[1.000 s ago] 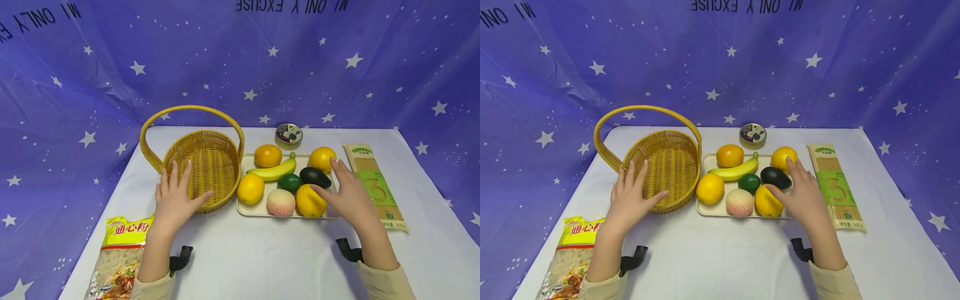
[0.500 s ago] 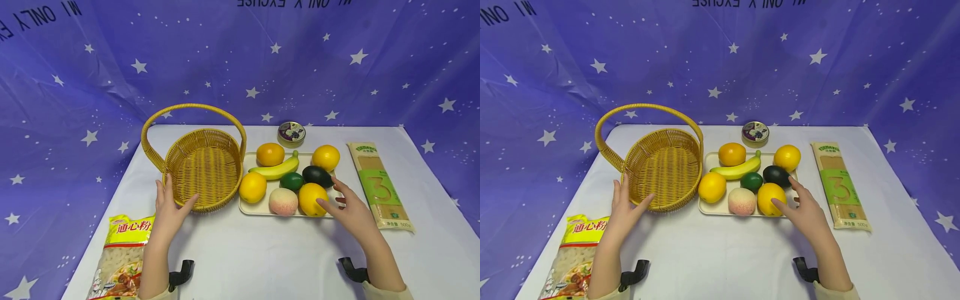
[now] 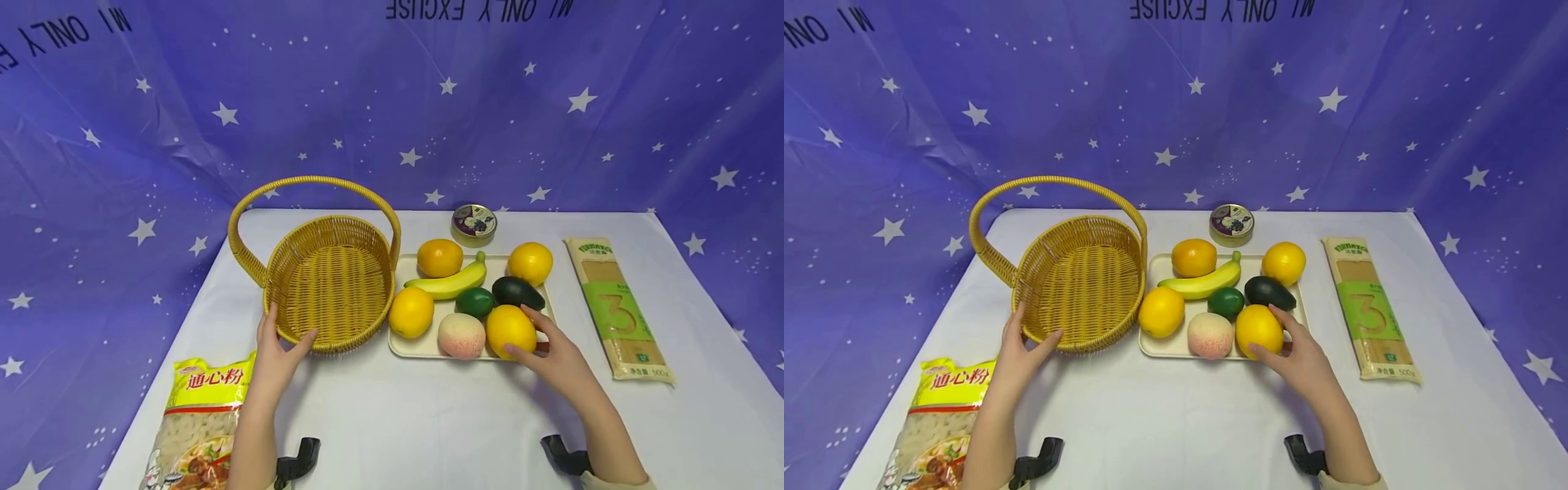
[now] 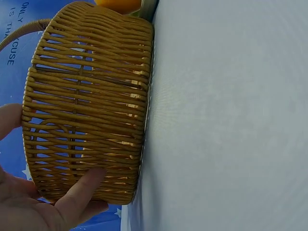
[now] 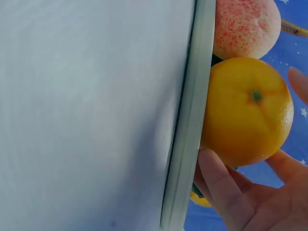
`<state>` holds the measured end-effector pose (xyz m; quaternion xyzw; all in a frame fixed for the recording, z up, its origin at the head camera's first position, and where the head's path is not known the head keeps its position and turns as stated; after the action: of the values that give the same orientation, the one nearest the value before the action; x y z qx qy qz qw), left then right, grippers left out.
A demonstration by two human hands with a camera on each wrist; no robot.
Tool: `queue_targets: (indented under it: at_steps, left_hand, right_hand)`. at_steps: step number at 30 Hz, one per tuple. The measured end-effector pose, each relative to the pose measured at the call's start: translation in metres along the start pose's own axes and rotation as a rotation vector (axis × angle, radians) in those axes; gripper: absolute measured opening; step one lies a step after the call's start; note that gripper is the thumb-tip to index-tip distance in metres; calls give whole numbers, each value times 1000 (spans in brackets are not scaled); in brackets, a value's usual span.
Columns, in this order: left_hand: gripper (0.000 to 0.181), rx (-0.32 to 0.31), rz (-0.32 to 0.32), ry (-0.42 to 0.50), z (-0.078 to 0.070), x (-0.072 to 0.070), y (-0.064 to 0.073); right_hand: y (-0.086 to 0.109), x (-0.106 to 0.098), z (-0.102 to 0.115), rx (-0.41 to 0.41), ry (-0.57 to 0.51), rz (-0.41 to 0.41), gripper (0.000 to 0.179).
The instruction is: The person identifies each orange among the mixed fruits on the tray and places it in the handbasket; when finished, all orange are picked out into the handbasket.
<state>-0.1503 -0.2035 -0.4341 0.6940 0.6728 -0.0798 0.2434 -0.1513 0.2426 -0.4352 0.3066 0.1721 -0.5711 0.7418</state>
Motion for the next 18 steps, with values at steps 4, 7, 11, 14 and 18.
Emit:
queue_targets:
  at_steps: [4,7,11,14,18]
  left_hand:
    - [100,-2,-9,29,1,0,1]
    - [100,1,-13,44,1,0,2]
    - [100,5,-15,51,0,0,2]
    - [100,1,-19,53,1,0,2]
    - [101,-5,-24,57,1,0,3]
  right_hand:
    - [-1,1,-1,0,3,-13,85]
    - [-1,1,-3,7,-7,-18,84]
    - [-2,0,-5,11,-32,-30,82]
    - [-3,-1,-6,8,-49,-38,81]
    - [-3,0,-6,14,-66,-33,81]
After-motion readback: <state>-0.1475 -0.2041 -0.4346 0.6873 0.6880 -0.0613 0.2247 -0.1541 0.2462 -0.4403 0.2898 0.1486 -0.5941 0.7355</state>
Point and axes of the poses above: each hand's wrist, its own y-axis away from the middle knuckle, its own x-axis out of the palm, z = x × y, the point moved 7 cm from there along -y, towards the middle knuckle, and after that the axes turned 9 degrees about z, right-handed, at the moved point
